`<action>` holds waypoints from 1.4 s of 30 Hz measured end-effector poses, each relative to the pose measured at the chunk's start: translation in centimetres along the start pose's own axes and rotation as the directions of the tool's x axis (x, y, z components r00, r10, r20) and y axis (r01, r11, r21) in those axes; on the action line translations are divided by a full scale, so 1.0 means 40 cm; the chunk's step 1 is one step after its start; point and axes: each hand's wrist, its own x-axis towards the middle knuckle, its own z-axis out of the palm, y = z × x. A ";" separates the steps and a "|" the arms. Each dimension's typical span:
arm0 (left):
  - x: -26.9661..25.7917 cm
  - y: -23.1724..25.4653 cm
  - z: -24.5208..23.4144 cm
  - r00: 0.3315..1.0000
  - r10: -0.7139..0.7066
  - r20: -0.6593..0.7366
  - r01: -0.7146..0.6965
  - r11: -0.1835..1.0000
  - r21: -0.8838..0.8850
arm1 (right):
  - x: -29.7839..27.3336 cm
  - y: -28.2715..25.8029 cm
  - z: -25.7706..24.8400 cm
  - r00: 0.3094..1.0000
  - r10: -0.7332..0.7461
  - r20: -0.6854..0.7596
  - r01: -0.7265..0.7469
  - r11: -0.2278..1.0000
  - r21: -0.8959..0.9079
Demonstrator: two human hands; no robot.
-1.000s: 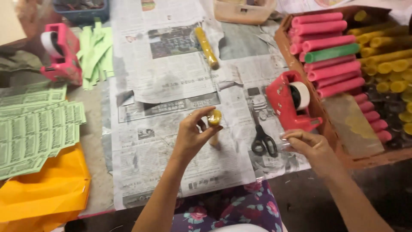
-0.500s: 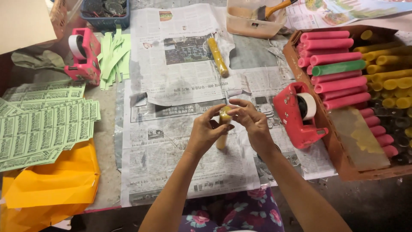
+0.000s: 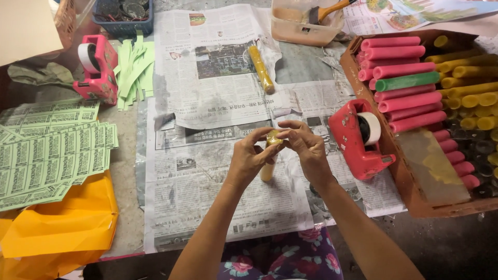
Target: The person is wrapping individual yellow candles in plastic film and securing the wrap with tape.
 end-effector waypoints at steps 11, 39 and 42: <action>-0.012 -0.008 0.026 0.997 0.067 0.026 -0.069 0.994 0.089 | 0.013 0.060 -0.044 0.998 0.065 0.022 -0.061 0.988 -0.142; -0.062 -0.023 -0.005 0.975 0.155 0.156 -0.204 0.903 0.377 | 0.033 0.064 0.019 0.786 0.579 0.217 -0.618 0.727 0.299; -0.066 -0.020 -0.010 0.970 0.167 0.177 -0.219 0.917 0.335 | 0.034 0.145 -0.002 0.790 0.580 0.197 -0.609 0.704 0.365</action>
